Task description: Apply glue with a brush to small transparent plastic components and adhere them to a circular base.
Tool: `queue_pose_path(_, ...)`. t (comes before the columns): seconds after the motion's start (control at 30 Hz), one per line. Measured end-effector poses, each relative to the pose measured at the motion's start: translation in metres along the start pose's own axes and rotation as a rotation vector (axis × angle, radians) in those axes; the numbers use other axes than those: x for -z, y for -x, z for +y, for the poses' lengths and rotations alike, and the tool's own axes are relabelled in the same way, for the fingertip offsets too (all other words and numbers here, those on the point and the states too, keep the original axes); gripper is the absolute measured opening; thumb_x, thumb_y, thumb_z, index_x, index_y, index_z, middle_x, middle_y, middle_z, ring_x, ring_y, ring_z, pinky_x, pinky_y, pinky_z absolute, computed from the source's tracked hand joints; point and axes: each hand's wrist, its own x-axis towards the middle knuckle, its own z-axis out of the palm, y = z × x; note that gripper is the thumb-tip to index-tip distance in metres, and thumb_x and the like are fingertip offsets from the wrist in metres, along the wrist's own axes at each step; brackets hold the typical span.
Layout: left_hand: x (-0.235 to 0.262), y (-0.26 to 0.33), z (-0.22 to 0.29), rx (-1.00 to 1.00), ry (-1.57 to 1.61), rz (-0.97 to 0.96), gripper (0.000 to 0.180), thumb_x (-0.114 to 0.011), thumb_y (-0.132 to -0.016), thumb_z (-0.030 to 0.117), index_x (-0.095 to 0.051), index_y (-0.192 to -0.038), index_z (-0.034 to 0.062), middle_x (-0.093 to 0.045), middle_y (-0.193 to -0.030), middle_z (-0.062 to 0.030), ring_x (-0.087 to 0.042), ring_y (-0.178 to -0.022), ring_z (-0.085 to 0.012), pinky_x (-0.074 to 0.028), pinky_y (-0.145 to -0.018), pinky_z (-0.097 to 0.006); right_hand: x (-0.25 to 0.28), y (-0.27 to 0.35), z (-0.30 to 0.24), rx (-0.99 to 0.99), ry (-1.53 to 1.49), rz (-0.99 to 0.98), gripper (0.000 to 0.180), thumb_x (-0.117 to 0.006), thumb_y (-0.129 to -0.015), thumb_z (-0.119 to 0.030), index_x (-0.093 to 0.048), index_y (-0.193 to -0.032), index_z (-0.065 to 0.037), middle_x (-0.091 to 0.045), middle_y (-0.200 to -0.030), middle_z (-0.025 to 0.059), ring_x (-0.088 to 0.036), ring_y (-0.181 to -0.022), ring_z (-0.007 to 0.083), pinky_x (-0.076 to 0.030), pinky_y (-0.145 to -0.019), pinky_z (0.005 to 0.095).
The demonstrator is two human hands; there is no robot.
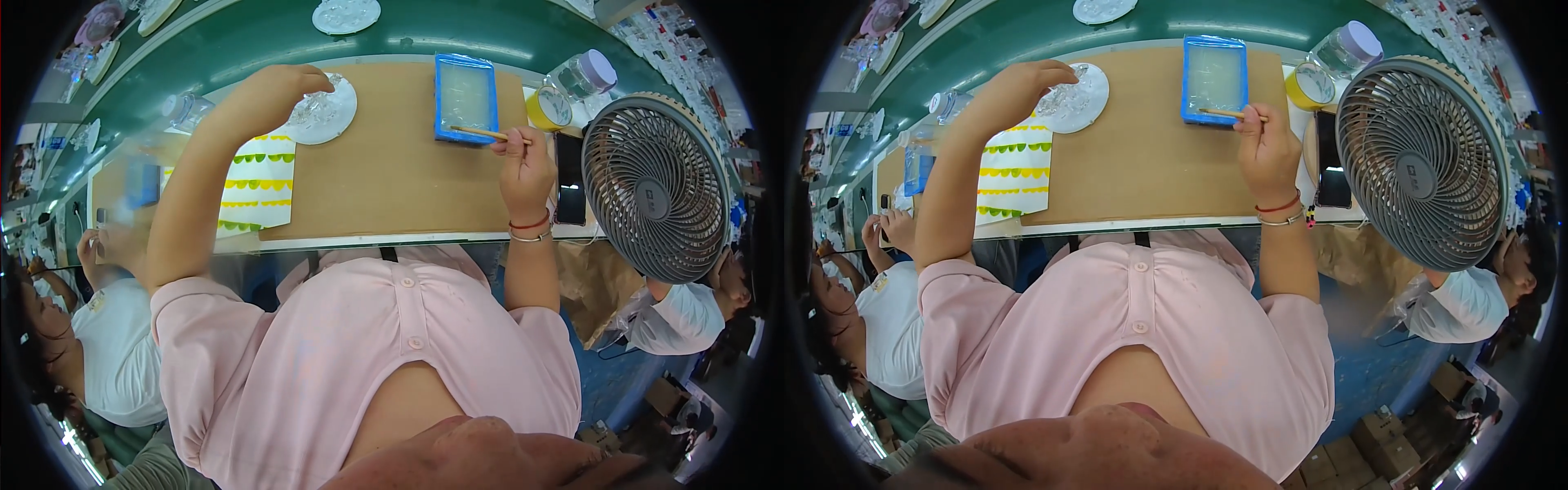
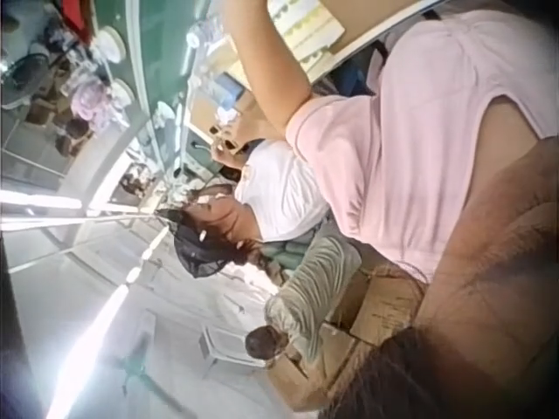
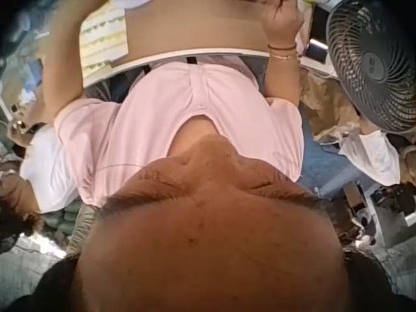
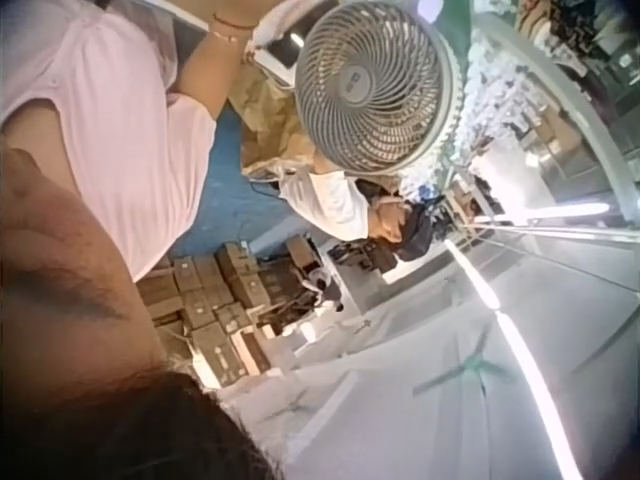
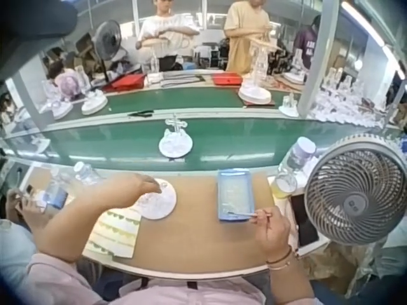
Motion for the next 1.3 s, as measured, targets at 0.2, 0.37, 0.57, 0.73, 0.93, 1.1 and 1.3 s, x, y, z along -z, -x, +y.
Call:
queue_pose_path(0.2,0.01,-0.002,-0.019,-0.076,-0.168,0.051,0.021,-0.064,-0.077,0.001,-0.069,-0.097,0.0043,-0.065,-0.108,-0.0103,-0.063,-0.092,-0.0296,-0.05,-0.079,-0.037,0.0,-0.005,-0.003,0.103,0.007,0.064,0.015,-0.053,-0.096,-0.012,-0.056,-0.093,0.002,-0.064,-0.072,0.0082,-0.067,-0.064,0.0144,-0.051,-0.058,0.0239)
queue_pose_path(0.37,0.041,0.01,-0.004,-0.189,-0.112,0.347,0.016,-0.068,-0.079,0.013,-0.067,-0.091,0.0012,-0.064,-0.102,-0.0135,-0.062,-0.084,-0.0336,-0.049,-0.075,-0.04,-0.005,-0.012,-0.007,0.058,0.045,0.0,0.015,-0.053,-0.096,-0.013,-0.056,-0.093,0.002,-0.066,-0.072,0.0099,-0.067,-0.064,0.0143,-0.052,-0.058,0.0237)
queue_pose_path(0.57,0.014,0.028,0.041,0.121,0.083,0.237,0.02,-0.069,-0.082,0.018,-0.064,-0.091,0.0013,-0.066,-0.093,-0.0138,-0.063,-0.078,-0.0294,-0.05,-0.067,-0.034,-0.01,-0.016,-0.008,-0.048,-0.058,-0.003,0.018,-0.054,-0.096,-0.015,-0.056,-0.093,0.003,-0.067,-0.071,0.0099,-0.067,-0.062,0.0132,-0.053,-0.058,0.0235)
queue_pose_path(0.73,-0.042,0.026,0.053,0.282,0.263,0.18,0.025,-0.07,-0.082,0.022,-0.065,-0.098,0.0033,-0.067,-0.095,-0.0139,-0.066,-0.083,-0.0284,-0.051,-0.07,-0.034,-0.012,-0.019,-0.008,-0.094,-0.059,0.003,0.02,-0.055,-0.096,-0.016,-0.056,-0.092,0.003,-0.067,-0.072,0.0105,-0.067,-0.062,0.0133,-0.053,-0.057,0.0237)
queue_pose_path(0.93,-0.079,0.045,0.042,0.267,0.586,0.508,0.039,-0.068,-0.085,0.029,-0.061,-0.115,0.0063,-0.067,-0.108,-0.0101,-0.066,-0.096,-0.0244,-0.051,-0.082,-0.035,0.006,-0.004,-0.003,-0.133,-0.221,0.129,0.019,-0.051,-0.098,-0.016,-0.051,-0.097,0.003,-0.065,-0.075,0.0159,-0.066,-0.061,0.0185,-0.053,-0.059,0.0264)
queue_pose_path(1.1,-0.103,0.064,0.039,0.341,0.746,0.452,0.034,-0.068,-0.086,0.016,-0.061,-0.115,0.0027,-0.068,-0.106,-0.0086,-0.066,-0.094,-0.0183,-0.05,-0.083,-0.029,0.026,0.034,-0.021,0.005,-0.32,0.167,0.019,-0.045,-0.1,-0.016,-0.047,-0.099,0.003,-0.063,-0.08,0.021,-0.065,-0.062,0.0241,-0.053,-0.06,0.0306)
queue_pose_path(1.3,-0.119,0.059,0.049,0.375,0.769,0.594,0.028,-0.065,-0.088,0.011,-0.063,-0.114,0.0033,-0.069,-0.104,-0.0074,-0.067,-0.089,-0.0153,-0.05,-0.081,-0.025,0.005,0.079,-0.042,0.136,-0.358,-0.115,0.02,-0.046,-0.099,-0.019,-0.048,-0.098,0.0,-0.065,-0.081,0.0209,-0.066,-0.068,0.0252,-0.053,-0.06,0.035)
